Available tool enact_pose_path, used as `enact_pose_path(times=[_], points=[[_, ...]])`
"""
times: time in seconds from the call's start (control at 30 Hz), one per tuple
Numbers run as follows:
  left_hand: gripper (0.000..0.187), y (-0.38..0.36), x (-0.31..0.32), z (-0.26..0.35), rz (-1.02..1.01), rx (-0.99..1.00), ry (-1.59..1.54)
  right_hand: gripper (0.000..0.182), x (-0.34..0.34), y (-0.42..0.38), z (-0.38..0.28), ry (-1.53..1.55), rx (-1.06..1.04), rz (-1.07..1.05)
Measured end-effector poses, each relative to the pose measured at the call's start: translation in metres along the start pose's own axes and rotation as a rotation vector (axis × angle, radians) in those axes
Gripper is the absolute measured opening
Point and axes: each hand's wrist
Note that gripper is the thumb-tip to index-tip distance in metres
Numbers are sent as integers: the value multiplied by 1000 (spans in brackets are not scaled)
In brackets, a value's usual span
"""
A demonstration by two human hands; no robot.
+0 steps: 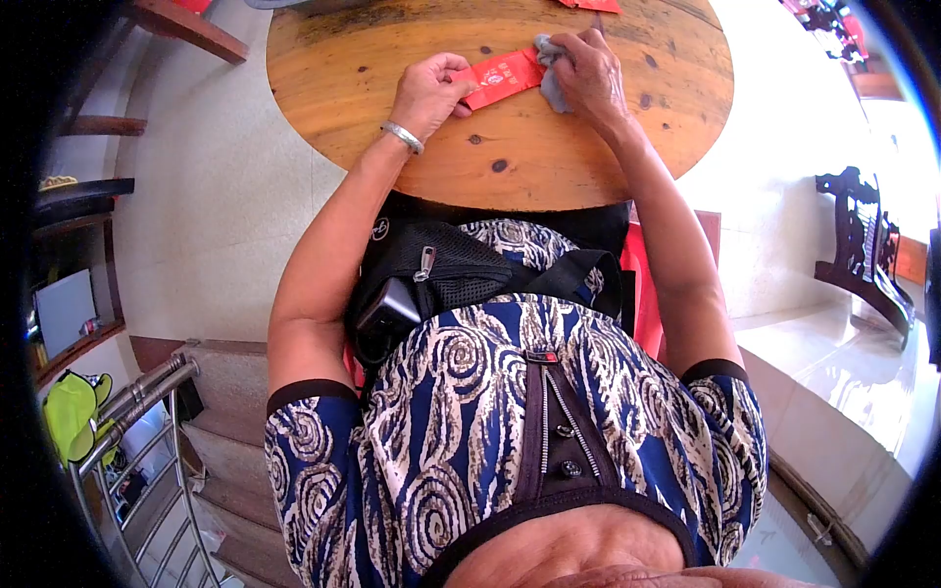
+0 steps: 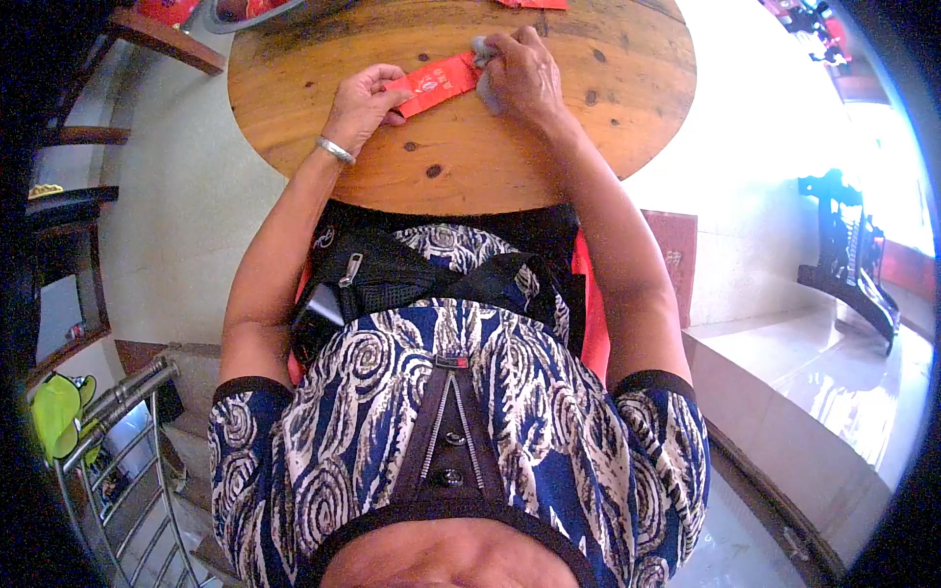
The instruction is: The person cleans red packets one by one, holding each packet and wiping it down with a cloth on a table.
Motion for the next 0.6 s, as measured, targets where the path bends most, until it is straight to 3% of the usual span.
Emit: enact_pose_path(times=[0.3,0.6], points=[[20,-2,0,3,-5,-3,24,27,3,-21,-52,275,-283,-139],[27,-3,2,5,22,4,81,23,12,-17,-53,118,-243,-24]])
Point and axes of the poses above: each hand's wrist, its own y-axis towards the middle knuckle, its own x-axis out of the palm, z = x × y, and after that the axes turned 15 degrees about z, right-handed
